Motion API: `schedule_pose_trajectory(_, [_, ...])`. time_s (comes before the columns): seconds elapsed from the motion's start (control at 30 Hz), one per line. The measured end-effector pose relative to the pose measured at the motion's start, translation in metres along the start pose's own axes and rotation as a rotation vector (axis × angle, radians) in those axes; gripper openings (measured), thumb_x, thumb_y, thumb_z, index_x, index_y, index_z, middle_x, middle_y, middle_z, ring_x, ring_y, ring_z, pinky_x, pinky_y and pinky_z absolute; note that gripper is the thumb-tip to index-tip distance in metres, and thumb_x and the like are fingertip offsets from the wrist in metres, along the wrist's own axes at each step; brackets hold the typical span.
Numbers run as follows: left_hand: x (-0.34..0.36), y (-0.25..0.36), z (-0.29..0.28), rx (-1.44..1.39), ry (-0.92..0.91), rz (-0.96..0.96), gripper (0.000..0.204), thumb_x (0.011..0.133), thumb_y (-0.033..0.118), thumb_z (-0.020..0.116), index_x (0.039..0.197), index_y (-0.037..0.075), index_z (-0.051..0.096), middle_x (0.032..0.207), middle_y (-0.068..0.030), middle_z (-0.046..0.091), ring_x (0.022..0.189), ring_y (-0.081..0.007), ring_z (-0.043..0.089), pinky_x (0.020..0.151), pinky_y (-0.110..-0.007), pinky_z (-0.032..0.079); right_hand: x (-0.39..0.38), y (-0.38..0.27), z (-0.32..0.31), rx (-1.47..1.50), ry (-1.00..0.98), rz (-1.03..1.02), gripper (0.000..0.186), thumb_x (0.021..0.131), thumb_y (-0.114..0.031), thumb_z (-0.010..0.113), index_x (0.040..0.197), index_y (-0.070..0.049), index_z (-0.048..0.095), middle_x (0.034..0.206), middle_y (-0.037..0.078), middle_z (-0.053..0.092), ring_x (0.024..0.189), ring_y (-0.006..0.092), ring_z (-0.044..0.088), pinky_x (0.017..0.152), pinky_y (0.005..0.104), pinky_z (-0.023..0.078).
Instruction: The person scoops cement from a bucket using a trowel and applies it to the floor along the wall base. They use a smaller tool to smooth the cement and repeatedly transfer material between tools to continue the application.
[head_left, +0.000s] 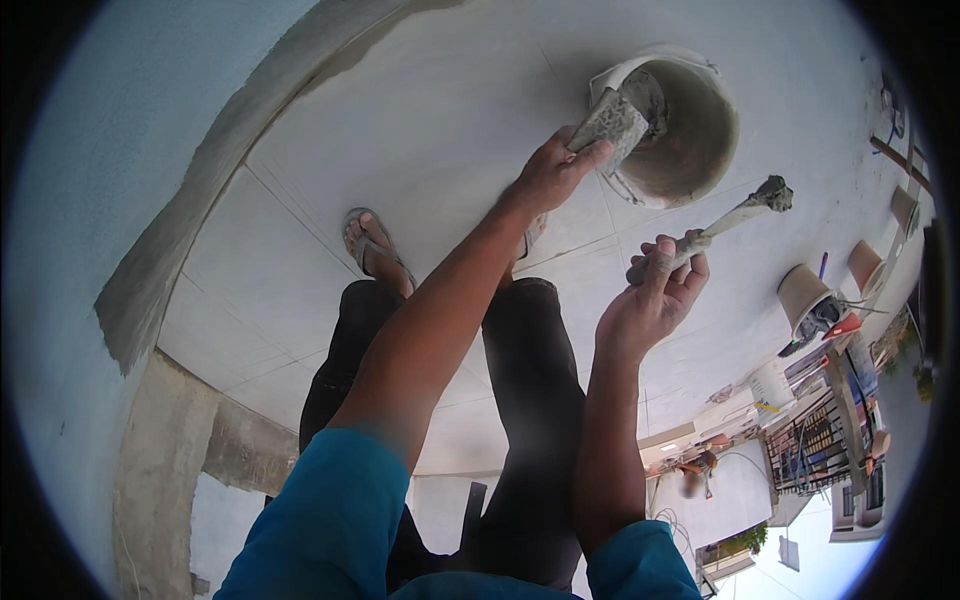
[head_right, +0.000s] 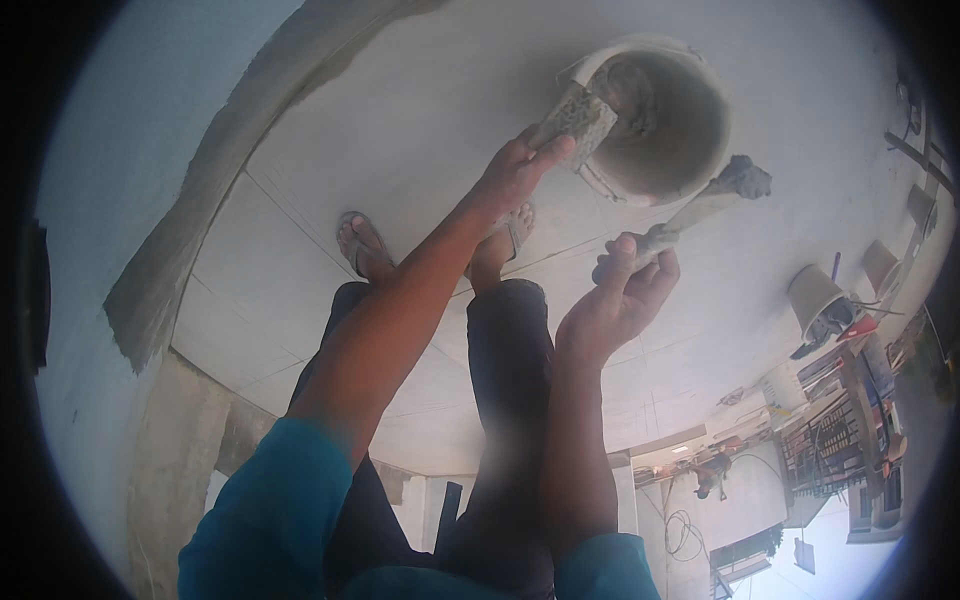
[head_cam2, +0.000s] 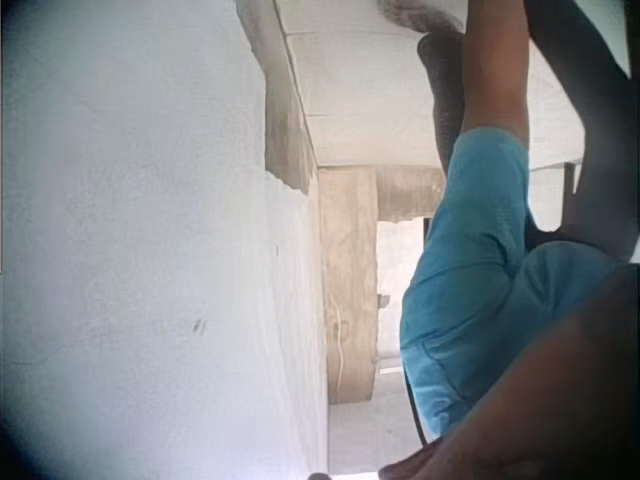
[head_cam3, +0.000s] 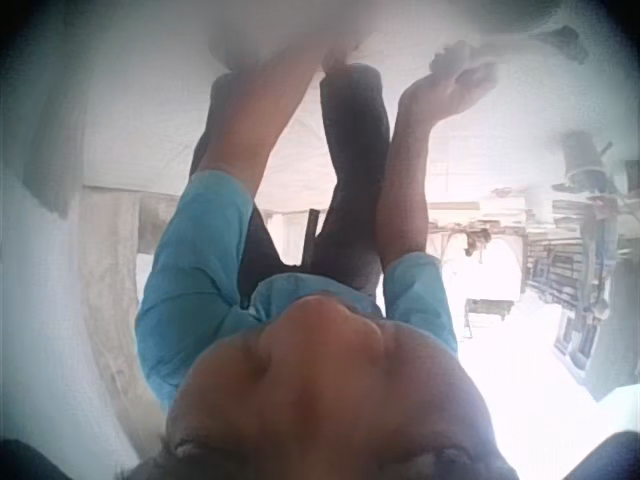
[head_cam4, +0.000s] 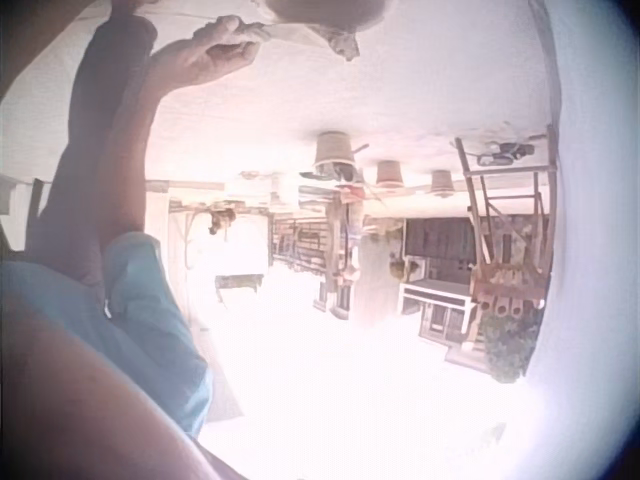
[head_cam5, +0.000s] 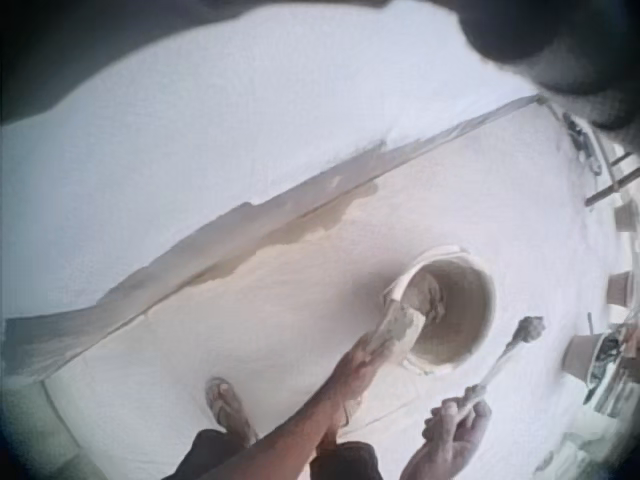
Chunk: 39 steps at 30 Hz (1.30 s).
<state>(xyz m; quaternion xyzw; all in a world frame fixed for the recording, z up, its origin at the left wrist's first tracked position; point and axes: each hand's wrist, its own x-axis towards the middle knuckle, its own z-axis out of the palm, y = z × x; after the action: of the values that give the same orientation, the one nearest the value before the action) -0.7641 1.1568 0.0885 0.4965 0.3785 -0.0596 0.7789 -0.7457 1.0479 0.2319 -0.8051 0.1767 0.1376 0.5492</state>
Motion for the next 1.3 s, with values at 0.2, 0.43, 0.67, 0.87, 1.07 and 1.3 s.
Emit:
schedule_pose_trajectory(0.2, [-0.081,0.045,-0.042,0.005,-0.052,-0.211,0.06,0.091,0.052,0.063,0.124,0.002,0.057,0.107,-0.0089,0.065,0.099,-0.017,0.06,0.091,-0.03,0.045,-0.047,-0.001,-0.002,0.067,0.01,0.046,0.034,0.097,-0.013,0.062,0.125,-0.002,0.046,0.096,0.001,0.054,0.075,0.004,0.044,0.063,0.0191,0.036])
schedule_pose_trajectory(0.43, [-0.158,0.099,-0.034,0.0,-0.268,-0.15,0.045,0.097,0.038,0.06,0.122,0.0,0.058,0.107,-0.0077,0.066,0.1,-0.0139,0.059,0.09,-0.028,0.046,-0.081,-0.026,0.013,0.134,-0.223,0.118,0.04,0.097,-0.013,0.054,0.132,0.004,0.046,0.128,0.014,0.05,0.117,0.023,0.053,0.101,0.0335,0.04])
schedule_pose_trajectory(0.67, [-0.167,0.142,-0.052,0.154,-0.057,0.03,0.039,0.097,0.026,0.063,0.124,-0.001,0.055,0.112,-0.0084,0.063,0.091,-0.0116,0.059,0.081,-0.028,0.049,-0.064,-0.044,0.012,0.455,-0.49,0.215,0.052,0.087,-0.001,0.046,0.139,0.001,0.045,0.137,0.01,0.047,0.117,0.0183,0.049,0.101,0.0326,0.038])
schedule_pose_trajectory(0.87, [-0.16,0.109,-0.108,0.329,-0.012,0.062,0.035,0.092,0.026,0.07,0.114,0.001,0.062,0.11,-0.0092,0.061,0.088,-0.015,0.061,0.078,-0.028,0.049,-0.052,-0.03,0.067,0.535,-0.694,0.518,0.037,0.089,-0.02,0.069,0.119,-0.004,0.054,0.107,0.005,0.062,0.098,0.0134,0.055,0.091,0.0301,0.042])
schedule_pose_trajectory(1.07, [-0.141,0.064,-0.219,0.484,0.062,0.118,0.028,0.078,0.014,0.081,0.1,0.002,0.068,0.103,-0.0112,0.063,0.089,-0.0203,0.064,0.078,-0.033,0.052,0.086,0.007,0.181,-0.1,-0.247,-0.089,0.032,0.083,-0.012,0.065,0.108,0.002,0.051,0.092,0.014,0.062,0.087,0.0198,0.061,0.077,0.034,0.049])
schedule_pose_trajectory(1.3, [-0.106,0.01,-0.297,0.498,-0.149,0.181,0.027,0.071,0.008,0.086,0.091,0.004,0.069,0.093,-0.0097,0.065,0.086,-0.0186,0.065,0.075,-0.032,0.053,0.236,0.042,0.299,-0.813,0.094,-0.549,0.03,0.084,-0.014,0.058,0.114,-0.01,0.059,0.096,0.021,0.065,0.094,0.038,0.063,0.082,0.0521,0.048])
